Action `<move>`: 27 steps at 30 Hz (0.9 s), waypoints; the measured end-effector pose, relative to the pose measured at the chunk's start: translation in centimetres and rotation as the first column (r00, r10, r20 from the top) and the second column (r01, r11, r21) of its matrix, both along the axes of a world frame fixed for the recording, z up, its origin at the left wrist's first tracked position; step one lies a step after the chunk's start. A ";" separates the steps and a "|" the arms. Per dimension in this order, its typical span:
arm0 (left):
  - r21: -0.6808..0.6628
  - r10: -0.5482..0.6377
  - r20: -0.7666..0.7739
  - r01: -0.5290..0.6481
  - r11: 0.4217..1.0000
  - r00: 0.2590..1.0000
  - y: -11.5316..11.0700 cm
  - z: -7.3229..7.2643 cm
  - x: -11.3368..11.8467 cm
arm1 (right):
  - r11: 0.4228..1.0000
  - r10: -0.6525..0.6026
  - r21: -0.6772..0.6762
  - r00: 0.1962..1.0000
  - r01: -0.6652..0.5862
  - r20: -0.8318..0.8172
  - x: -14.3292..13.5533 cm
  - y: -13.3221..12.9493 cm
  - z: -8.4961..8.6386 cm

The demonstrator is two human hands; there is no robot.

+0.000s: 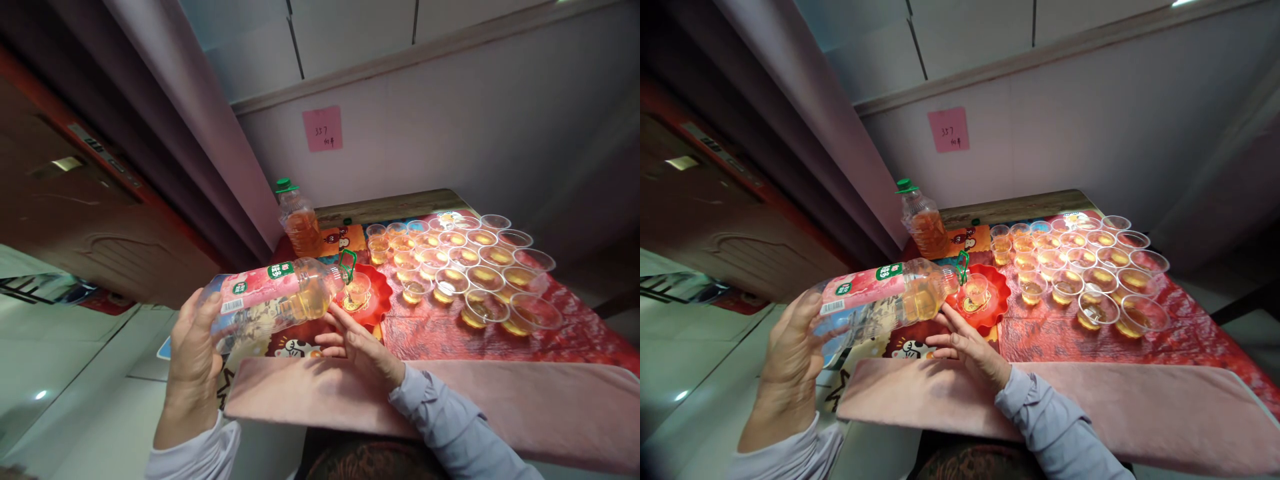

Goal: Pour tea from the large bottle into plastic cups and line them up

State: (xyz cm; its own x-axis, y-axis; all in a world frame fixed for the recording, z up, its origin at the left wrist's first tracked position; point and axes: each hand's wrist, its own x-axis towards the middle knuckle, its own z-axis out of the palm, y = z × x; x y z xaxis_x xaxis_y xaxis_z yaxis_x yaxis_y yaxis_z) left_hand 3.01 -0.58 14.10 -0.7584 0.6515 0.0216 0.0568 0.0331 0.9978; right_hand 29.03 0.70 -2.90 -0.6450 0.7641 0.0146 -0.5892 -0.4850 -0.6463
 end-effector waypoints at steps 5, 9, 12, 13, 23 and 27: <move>0.003 -0.007 -0.004 0.007 1.000 1.000 -0.1 -0.1 -0.2 | 1.000 0.007 0.015 1.000 -0.006 -0.006 0.1 0.0 0.0; 0.016 0.008 0.000 -0.008 1.000 1.000 -0.1 -0.2 -0.4 | 1.000 0.009 0.012 1.000 -0.009 -0.008 0.1 0.1 0.0; 0.015 0.006 -0.003 -0.006 1.000 1.000 0.0 -0.2 -0.4 | 1.000 0.008 0.009 1.000 -0.008 -0.004 0.1 0.1 0.0; 0.011 0.004 -0.004 -0.004 1.000 1.000 0.0 -0.1 -0.3 | 1.000 0.007 0.009 1.000 -0.007 -0.004 0.1 0.1 0.0; 0.010 -0.011 -0.017 0.011 1.000 1.000 0.0 -0.1 -0.5 | 1.000 0.005 0.008 1.000 -0.005 -0.009 0.1 0.1 0.0; 0.008 -0.005 -0.018 0.005 1.000 1.000 0.0 -0.1 -0.6 | 1.000 0.004 0.008 1.000 -0.004 -0.015 0.1 0.1 -0.2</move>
State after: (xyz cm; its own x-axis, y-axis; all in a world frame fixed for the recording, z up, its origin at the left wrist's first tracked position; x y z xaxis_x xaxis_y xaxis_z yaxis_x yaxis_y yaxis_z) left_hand 2.45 -0.54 14.00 -0.7546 0.6549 0.0410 0.0753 0.0243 0.9969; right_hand 29.08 0.81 -3.09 -0.6474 0.7615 0.0303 -0.5968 -0.4818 -0.6416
